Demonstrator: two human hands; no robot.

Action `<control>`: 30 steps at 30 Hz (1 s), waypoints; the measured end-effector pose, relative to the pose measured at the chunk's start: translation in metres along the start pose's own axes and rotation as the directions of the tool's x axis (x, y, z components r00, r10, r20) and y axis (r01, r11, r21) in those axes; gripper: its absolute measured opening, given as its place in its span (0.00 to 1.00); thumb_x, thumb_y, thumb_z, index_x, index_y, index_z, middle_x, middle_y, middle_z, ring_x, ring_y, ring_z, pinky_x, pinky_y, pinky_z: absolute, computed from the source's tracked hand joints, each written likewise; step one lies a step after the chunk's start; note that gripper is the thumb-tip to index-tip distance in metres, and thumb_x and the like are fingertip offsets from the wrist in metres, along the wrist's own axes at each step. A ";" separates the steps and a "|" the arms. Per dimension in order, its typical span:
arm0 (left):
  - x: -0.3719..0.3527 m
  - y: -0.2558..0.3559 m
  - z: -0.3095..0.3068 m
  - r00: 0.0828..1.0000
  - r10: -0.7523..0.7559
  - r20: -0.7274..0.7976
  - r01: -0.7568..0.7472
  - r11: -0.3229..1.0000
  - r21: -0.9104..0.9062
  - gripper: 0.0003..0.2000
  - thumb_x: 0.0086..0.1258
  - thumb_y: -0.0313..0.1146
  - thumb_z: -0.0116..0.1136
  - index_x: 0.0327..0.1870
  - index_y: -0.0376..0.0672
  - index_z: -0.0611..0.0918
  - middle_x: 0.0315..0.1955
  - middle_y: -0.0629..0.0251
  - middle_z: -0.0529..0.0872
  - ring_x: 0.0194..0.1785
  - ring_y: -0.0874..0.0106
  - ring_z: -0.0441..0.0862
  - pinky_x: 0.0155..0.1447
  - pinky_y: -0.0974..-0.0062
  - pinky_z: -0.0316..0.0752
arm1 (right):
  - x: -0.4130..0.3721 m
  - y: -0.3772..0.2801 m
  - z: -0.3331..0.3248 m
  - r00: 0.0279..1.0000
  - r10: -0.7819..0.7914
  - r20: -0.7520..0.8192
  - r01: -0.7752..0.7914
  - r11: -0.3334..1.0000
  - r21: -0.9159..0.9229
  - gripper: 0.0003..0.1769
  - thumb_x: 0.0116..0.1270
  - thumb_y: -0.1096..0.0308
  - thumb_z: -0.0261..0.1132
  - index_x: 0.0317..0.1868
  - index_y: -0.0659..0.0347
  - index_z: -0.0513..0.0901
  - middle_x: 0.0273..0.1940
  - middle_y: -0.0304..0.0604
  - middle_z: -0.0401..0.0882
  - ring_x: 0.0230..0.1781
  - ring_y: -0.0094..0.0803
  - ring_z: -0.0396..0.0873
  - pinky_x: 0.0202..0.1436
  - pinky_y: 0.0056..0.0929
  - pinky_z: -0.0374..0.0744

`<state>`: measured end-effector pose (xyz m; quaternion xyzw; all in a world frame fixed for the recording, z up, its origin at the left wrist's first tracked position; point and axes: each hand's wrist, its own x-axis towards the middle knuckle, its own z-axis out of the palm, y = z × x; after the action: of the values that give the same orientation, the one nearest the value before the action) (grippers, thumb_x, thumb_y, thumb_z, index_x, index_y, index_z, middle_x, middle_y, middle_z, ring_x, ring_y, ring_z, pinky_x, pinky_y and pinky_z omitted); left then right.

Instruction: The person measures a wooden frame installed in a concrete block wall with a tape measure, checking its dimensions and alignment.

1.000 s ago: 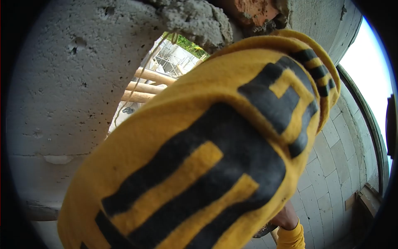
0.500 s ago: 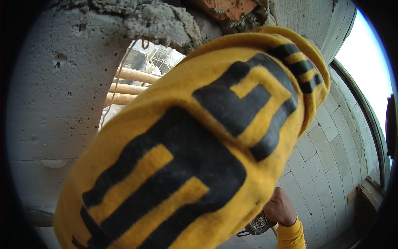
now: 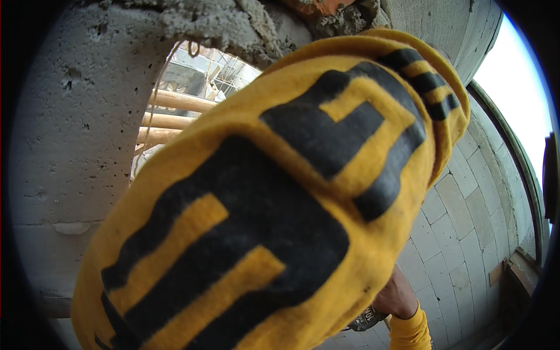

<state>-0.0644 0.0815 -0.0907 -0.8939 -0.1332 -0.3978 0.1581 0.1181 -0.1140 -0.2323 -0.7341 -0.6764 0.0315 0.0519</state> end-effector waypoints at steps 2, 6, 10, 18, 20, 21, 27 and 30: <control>0.000 -0.001 0.001 1.000 0.004 -0.001 -0.004 1.000 -0.002 0.12 0.68 0.30 0.56 0.48 0.43 0.88 0.49 0.58 0.89 0.52 0.63 0.87 0.63 0.65 0.76 | -0.001 -0.003 -0.001 1.000 0.010 0.008 -0.010 1.000 -0.017 0.10 0.66 0.72 0.62 0.30 0.69 0.86 0.23 0.48 0.81 0.18 0.35 0.77 0.28 0.33 0.78; 0.000 0.000 0.001 1.000 0.004 -0.002 -0.004 1.000 -0.003 0.12 0.68 0.30 0.56 0.49 0.43 0.88 0.49 0.58 0.89 0.52 0.63 0.87 0.64 0.65 0.76 | 0.001 -0.010 -0.005 0.999 0.031 0.017 -0.031 0.999 -0.029 0.10 0.66 0.72 0.62 0.30 0.68 0.86 0.23 0.48 0.81 0.19 0.35 0.77 0.28 0.33 0.77; -0.001 0.000 0.002 1.000 0.005 -0.003 -0.005 1.000 -0.004 0.13 0.67 0.29 0.56 0.49 0.43 0.88 0.49 0.58 0.90 0.52 0.63 0.87 0.64 0.65 0.75 | 0.000 -0.014 -0.006 0.998 0.055 0.025 -0.054 0.998 -0.025 0.10 0.66 0.72 0.62 0.30 0.67 0.86 0.23 0.48 0.80 0.19 0.35 0.76 0.29 0.33 0.77; -0.001 0.002 0.003 1.000 0.013 -0.007 -0.013 1.000 -0.002 0.13 0.67 0.29 0.56 0.49 0.44 0.88 0.49 0.58 0.90 0.52 0.63 0.86 0.65 0.65 0.74 | -0.001 -0.010 -0.003 1.000 0.029 0.001 -0.029 1.000 0.012 0.10 0.66 0.71 0.62 0.30 0.68 0.85 0.22 0.49 0.79 0.18 0.36 0.75 0.28 0.34 0.77; -0.001 0.002 0.004 1.000 0.013 -0.002 -0.013 1.000 0.002 0.13 0.67 0.29 0.56 0.49 0.44 0.88 0.49 0.58 0.90 0.52 0.63 0.86 0.65 0.65 0.74 | 0.000 -0.006 -0.001 0.999 0.034 0.004 -0.035 0.999 0.019 0.10 0.66 0.71 0.62 0.30 0.69 0.85 0.22 0.49 0.79 0.18 0.36 0.75 0.28 0.34 0.77; -0.001 0.002 0.005 1.000 0.012 -0.002 -0.012 1.000 0.004 0.13 0.67 0.29 0.56 0.49 0.44 0.88 0.49 0.58 0.90 0.52 0.63 0.86 0.65 0.65 0.74 | 0.001 -0.004 -0.001 0.999 0.040 0.012 -0.041 0.999 0.017 0.10 0.66 0.71 0.62 0.30 0.69 0.85 0.22 0.50 0.79 0.18 0.36 0.75 0.28 0.34 0.77; -0.003 0.001 0.005 1.000 0.011 -0.003 -0.011 1.000 0.000 0.13 0.67 0.29 0.55 0.49 0.44 0.88 0.49 0.59 0.90 0.53 0.63 0.86 0.65 0.65 0.74 | -0.001 -0.010 -0.002 0.999 0.037 0.000 -0.037 0.999 0.009 0.10 0.66 0.71 0.62 0.30 0.69 0.86 0.22 0.49 0.79 0.18 0.36 0.75 0.27 0.34 0.76; -0.005 0.001 0.006 1.000 0.006 -0.005 -0.006 1.000 -0.001 0.13 0.66 0.29 0.55 0.49 0.44 0.88 0.49 0.59 0.90 0.53 0.63 0.86 0.66 0.65 0.73 | -0.001 -0.009 -0.003 1.000 0.010 0.011 -0.010 1.000 -0.026 0.11 0.66 0.71 0.62 0.31 0.69 0.86 0.22 0.49 0.80 0.17 0.35 0.76 0.27 0.33 0.76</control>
<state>-0.0634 0.0820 -0.0985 -0.8934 -0.1300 -0.3995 0.1593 0.1095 -0.1140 -0.2286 -0.7377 -0.6734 0.0274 0.0385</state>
